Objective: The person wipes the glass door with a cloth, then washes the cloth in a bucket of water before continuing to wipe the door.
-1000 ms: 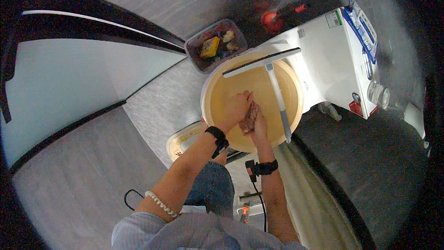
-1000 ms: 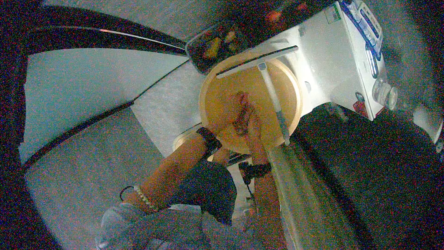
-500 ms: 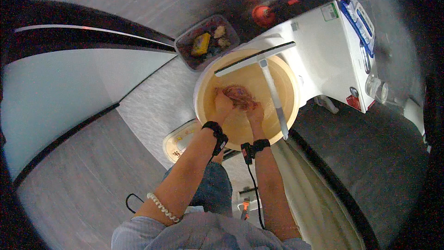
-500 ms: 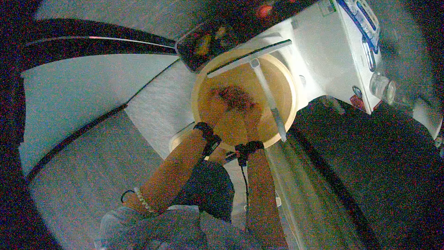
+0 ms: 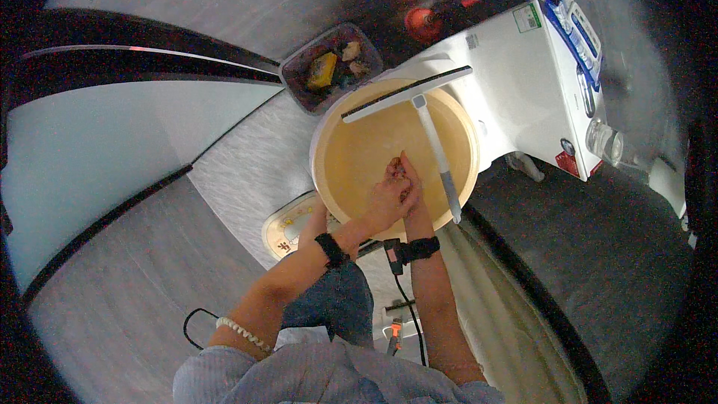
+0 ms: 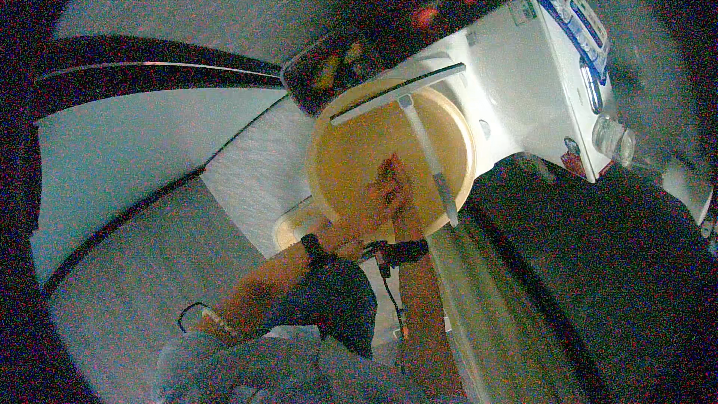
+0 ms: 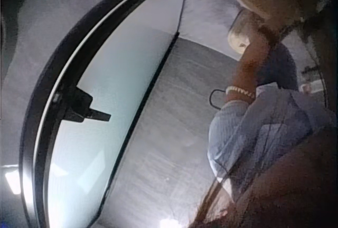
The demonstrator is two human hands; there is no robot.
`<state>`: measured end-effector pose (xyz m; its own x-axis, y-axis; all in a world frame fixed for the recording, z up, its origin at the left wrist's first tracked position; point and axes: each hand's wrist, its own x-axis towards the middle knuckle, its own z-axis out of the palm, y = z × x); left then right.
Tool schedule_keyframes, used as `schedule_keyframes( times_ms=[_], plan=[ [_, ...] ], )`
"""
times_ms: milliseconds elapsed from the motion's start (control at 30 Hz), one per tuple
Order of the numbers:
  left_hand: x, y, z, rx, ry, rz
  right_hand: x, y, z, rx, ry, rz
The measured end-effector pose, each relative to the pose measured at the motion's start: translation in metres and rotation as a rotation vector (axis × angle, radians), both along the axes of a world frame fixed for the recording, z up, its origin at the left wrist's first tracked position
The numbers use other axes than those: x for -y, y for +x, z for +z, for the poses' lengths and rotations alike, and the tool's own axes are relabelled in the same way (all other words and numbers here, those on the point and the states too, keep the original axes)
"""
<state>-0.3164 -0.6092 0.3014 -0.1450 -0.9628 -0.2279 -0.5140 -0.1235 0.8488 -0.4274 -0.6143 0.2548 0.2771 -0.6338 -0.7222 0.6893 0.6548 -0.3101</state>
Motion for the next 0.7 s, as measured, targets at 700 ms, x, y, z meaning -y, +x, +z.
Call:
schedule_keyframes(
  times_ms=[700],
  plan=[
    [0.043,0.056,-0.069,0.266,0.089,0.031,-0.010,-0.007,-0.100,-1.373,-0.374,0.485]
  ],
)
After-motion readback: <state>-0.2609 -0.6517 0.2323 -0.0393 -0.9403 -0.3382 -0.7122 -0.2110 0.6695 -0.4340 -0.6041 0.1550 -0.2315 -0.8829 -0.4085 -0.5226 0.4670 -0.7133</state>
